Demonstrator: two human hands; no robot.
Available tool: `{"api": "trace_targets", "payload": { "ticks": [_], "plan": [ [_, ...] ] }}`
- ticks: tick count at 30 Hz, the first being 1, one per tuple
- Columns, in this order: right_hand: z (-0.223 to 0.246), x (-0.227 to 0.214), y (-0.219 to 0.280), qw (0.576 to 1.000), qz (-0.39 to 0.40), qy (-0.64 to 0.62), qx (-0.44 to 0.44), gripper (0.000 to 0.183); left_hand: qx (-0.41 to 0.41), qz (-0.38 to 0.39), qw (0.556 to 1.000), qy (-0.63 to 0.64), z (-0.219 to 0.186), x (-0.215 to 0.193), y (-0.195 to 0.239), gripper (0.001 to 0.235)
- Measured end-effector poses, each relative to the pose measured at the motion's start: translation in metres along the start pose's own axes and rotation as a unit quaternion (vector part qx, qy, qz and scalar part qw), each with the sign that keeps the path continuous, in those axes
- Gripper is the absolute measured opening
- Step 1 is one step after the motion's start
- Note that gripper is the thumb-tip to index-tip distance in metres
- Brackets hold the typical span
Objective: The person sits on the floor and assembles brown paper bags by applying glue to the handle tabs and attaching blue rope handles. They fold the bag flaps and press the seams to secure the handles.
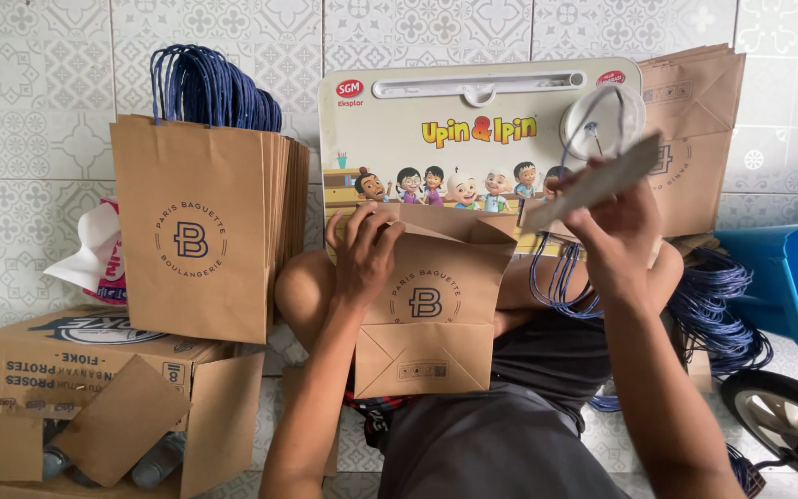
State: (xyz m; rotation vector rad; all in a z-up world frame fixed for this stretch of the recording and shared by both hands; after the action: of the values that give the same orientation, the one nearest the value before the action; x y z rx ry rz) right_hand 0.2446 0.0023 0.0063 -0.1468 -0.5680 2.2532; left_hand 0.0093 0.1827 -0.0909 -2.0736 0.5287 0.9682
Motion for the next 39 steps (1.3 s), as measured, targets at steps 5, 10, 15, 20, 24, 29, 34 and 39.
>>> {"api": "trace_targets", "payload": {
  "ticks": [5,10,15,20,24,29,34,39],
  "plan": [
    [-0.004,0.066,-0.042,0.989,0.118,0.076,-0.038,0.060,0.017,-0.014,1.000,0.012,0.003,0.002,0.010,0.023],
    [-0.013,0.110,-0.041,0.961,0.214,0.168,-0.046,0.062,0.026,-0.041,0.999,0.017,-0.003,-0.006,0.006,0.020],
    [-0.019,0.127,-0.027,0.919,0.285,0.260,-0.083,0.055,0.015,-0.043,0.998,0.033,-0.005,-0.013,0.003,0.022],
    [-0.026,0.131,-0.018,0.870,0.363,0.312,-0.116,0.055,0.021,-0.039,0.998,0.045,-0.002,-0.025,0.004,0.015],
    [-0.027,0.131,-0.013,0.847,0.399,0.326,-0.131,0.051,0.019,-0.029,0.999,0.028,-0.009,-0.042,-0.002,0.014],
    [-0.027,0.124,0.002,0.829,0.403,0.349,-0.169,0.040,0.016,-0.038,0.996,0.073,0.004,-0.040,0.012,0.013],
    [-0.025,0.120,0.015,0.807,0.400,0.373,-0.222,0.020,0.018,-0.023,0.990,0.138,0.008,-0.045,0.013,0.013],
    [-0.020,0.130,0.015,0.771,0.424,0.412,-0.237,0.027,0.023,-0.021,0.983,0.180,0.009,-0.047,0.012,0.014]
  ]
}}
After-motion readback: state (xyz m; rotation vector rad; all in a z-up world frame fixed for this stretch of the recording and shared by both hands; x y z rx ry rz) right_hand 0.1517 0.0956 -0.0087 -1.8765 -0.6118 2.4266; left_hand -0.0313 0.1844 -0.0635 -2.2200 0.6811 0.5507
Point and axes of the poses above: each hand's wrist, its own y-axis away from the middle knuckle, its own x-axis out of the palm, z = x × y, the point moved 8 cm from there along -y, towards the middle knuckle, and after that the axes turned 15 degrees about -x, right-handed, at the moved point
